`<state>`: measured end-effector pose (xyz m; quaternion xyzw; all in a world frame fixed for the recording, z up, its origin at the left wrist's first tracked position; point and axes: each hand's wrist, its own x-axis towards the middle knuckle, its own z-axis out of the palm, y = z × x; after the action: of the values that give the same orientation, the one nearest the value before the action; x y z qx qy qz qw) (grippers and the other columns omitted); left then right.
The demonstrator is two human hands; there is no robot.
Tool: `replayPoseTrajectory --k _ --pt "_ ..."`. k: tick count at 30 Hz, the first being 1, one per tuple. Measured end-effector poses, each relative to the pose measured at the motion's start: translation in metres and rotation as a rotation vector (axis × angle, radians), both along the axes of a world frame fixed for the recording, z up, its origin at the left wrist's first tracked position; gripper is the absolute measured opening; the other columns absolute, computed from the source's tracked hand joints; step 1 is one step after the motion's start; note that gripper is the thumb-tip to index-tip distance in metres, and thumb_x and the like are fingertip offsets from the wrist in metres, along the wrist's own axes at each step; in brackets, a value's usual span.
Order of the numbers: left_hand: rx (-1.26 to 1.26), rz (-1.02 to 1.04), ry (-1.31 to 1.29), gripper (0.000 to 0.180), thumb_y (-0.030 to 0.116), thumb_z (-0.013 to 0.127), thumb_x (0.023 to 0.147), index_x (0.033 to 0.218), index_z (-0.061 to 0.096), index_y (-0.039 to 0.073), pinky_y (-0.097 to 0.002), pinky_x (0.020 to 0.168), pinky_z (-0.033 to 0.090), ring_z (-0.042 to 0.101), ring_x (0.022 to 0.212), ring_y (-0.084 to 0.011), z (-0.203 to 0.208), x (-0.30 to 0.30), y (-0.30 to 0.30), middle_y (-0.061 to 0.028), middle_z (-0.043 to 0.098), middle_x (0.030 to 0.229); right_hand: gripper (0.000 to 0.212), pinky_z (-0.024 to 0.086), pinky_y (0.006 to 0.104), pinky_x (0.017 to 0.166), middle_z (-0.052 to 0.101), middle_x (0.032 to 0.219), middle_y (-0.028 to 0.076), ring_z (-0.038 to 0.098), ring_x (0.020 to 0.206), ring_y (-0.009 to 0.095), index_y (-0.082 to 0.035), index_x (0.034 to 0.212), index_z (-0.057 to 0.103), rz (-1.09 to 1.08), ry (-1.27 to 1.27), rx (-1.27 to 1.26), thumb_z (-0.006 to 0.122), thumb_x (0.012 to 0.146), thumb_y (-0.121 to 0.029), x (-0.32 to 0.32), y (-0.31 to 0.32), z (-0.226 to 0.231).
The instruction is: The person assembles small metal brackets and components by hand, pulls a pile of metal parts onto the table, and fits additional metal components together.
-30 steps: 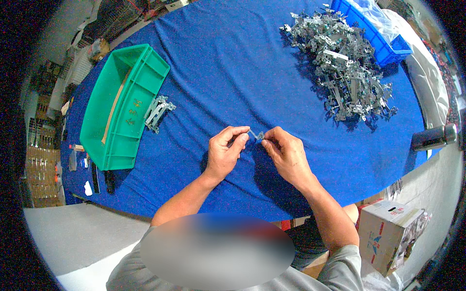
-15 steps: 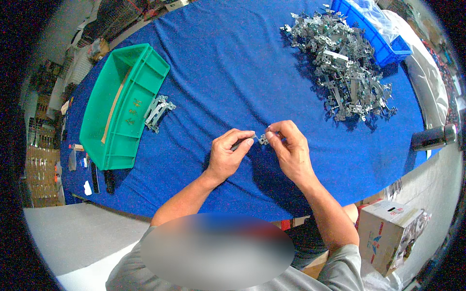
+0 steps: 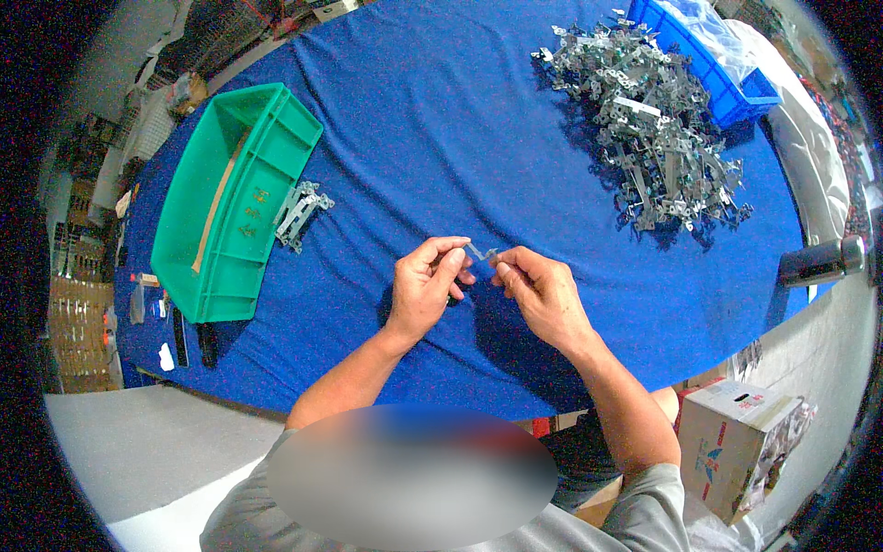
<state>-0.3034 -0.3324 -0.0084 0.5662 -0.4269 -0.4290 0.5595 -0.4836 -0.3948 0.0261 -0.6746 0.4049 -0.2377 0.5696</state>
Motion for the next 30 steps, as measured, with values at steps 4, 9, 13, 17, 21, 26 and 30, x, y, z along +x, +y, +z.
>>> replayPoseTrajectory --k 4,9,13,17,21,26,30 --pt "-0.005 -0.003 0.007 0.022 0.015 0.057 0.099 0.115 0.064 0.0 -0.0214 0.053 0.052 0.066 0.073 -0.0108 0.0002 -0.0009 -0.0007 -0.008 0.068 0.09 0.019 0.05 0.0285 0.062 0.068 0.079 0.007 0.061 0.069 0.012 0.001 0.103 0.065 0.015 -0.014 -0.013 0.055 0.098 -0.014 0.0002 0.0021 -0.0009" --pt "-0.014 -0.004 -0.033 0.022 0.014 0.057 0.099 0.115 0.065 0.001 -0.0214 0.054 0.052 0.066 0.074 -0.0105 0.0004 -0.0011 -0.0002 -0.0074 0.068 0.091 0.018 0.05 0.029 0.062 0.068 0.078 0.008 0.061 0.068 0.013 0.001 0.101 0.065 -0.007 -0.004 -0.031 0.056 0.098 -0.014 0.0005 0.0026 -0.0022" --pt "-0.037 0.023 -0.117 0.022 0.014 0.057 0.099 0.114 0.065 0.0 -0.0214 0.054 0.051 0.065 0.074 -0.0099 0.001 -0.0026 -0.0002 -0.0069 0.068 0.091 0.016 0.049 0.0295 0.061 0.067 0.077 0.01 0.061 0.067 0.014 0.002 0.098 0.064 0.005 0.03 -0.139 0.058 0.096 -0.013 -0.0021 0.0016 -0.0028" --pt "-0.067 0.019 -0.145 0.022 0.014 0.059 0.098 0.114 0.065 0.0 -0.0211 0.054 0.051 0.063 0.071 -0.0085 0.0009 -0.0022 0.0007 -0.0066 0.069 0.091 0.015 0.048 0.0304 0.06 0.066 0.076 0.01 0.061 0.067 0.014 0.002 0.097 0.064 -0.035 0.039 -0.156 0.06 0.095 -0.012 -0.0019 0.0015 -0.0013" --pt "-0.058 0.022 -0.151 0.021 0.013 0.059 0.097 0.113 0.066 0.001 -0.0208 0.053 0.05 0.062 0.068 -0.0073 0.0012 -0.0013 0.0009 -0.0063 0.069 0.089 0.015 0.047 0.0307 0.059 0.066 0.076 0.01 0.061 0.066 0.014 0.002 0.097 0.064 -0.006 0.034 -0.138 0.06 0.095 -0.012 -0.0018 0.0015 -0.0017" --pt "-0.054 0.018 -0.108 0.021 0.012 0.059 0.097 0.113 0.066 0.001 -0.0206 0.051 0.049 0.061 0.068 -0.0067 0.0014 -0.0035 0.0003 -0.0059 0.069 0.088 0.013 0.047 0.03 0.059 0.065 0.075 0.01 0.058 0.063 0.014 0.002 0.096 0.064 -0.015 0.041 -0.18 0.06 0.094 -0.011 -0.0024 0.003 -0.0066" --pt "-0.049 0.014 -0.111 0.021 0.012 0.059 0.097 0.113 0.066 0.001 -0.0207 0.051 0.049 0.061 0.067 -0.0066 0.0031 -0.0029 0.0002 -0.0058 0.069 0.087 0.013 0.047 0.0303 0.059 0.065 0.075 0.01 0.058 0.063 0.014 0.001 0.096 0.064 -0.022 0.028 -0.169 0.06 0.094 -0.011 -0.0015 0.0024 -0.0064"
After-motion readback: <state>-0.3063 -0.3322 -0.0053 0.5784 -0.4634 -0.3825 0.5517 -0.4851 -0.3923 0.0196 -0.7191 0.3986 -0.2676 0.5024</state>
